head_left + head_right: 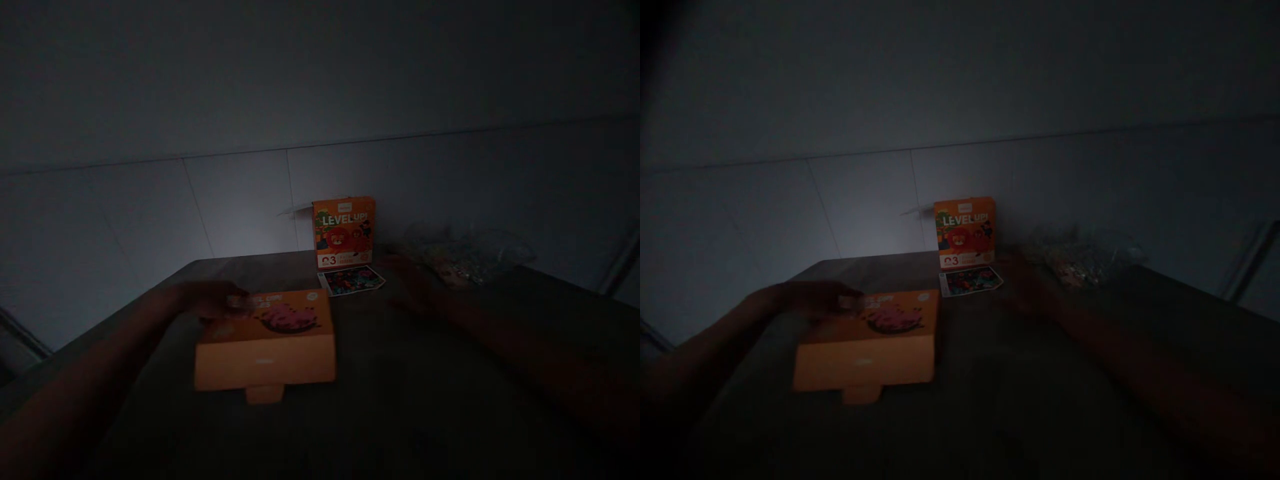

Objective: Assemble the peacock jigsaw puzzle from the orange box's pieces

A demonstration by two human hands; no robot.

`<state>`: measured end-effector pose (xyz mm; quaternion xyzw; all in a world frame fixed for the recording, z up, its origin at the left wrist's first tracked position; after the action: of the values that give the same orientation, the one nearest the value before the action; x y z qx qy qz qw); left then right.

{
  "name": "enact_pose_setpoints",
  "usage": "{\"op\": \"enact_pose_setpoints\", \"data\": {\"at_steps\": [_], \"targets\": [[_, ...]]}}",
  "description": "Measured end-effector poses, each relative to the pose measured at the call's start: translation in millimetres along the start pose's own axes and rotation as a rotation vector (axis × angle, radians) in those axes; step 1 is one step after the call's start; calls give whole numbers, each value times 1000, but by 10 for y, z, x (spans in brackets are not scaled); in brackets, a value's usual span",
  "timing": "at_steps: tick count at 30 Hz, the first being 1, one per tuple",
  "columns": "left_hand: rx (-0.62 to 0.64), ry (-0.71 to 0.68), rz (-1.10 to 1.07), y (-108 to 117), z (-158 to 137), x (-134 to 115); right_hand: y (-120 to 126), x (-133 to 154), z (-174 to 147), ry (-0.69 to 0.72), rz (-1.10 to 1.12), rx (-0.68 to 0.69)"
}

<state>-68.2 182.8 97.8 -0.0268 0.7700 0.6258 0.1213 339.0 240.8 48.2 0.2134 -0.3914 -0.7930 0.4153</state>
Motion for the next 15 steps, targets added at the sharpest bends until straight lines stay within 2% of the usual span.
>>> {"op": "enact_pose_setpoints", "data": {"at_steps": [2,3,4,6,7,10,13,15], "targets": [[81,-59,-58,-175,35,-325,-139,401,-22,132,113,103],[56,-146,-116,-226,32,-497,-209,597,-67,196,271,189],[2,-211,-200,-261,29,-623,-233,723,-113,192,403,225],[-111,-223,-463,-350,55,-690,-233,837,-195,141,514,245],[-162,-191,-643,-412,86,-645,-211,836,-219,109,542,219],[-257,-132,-859,-653,204,-471,-161,707,-220,10,655,94],[-232,-159,-1039,-812,308,-353,-182,535,-162,-118,791,-6],[-153,-197,-1139,-866,346,-340,-217,437,-125,-232,796,-26]]}}
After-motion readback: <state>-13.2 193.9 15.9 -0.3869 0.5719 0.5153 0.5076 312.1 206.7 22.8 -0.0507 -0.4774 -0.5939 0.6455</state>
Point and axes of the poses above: each hand's wrist, its own z-axis towards the middle knuckle, its own y-axis out of the back of the hand, x = y × z, the point moved 7 cm from there along z, towards the middle knuckle, and after that the axes turned 6 degrees about y, right-handed, at the moved point
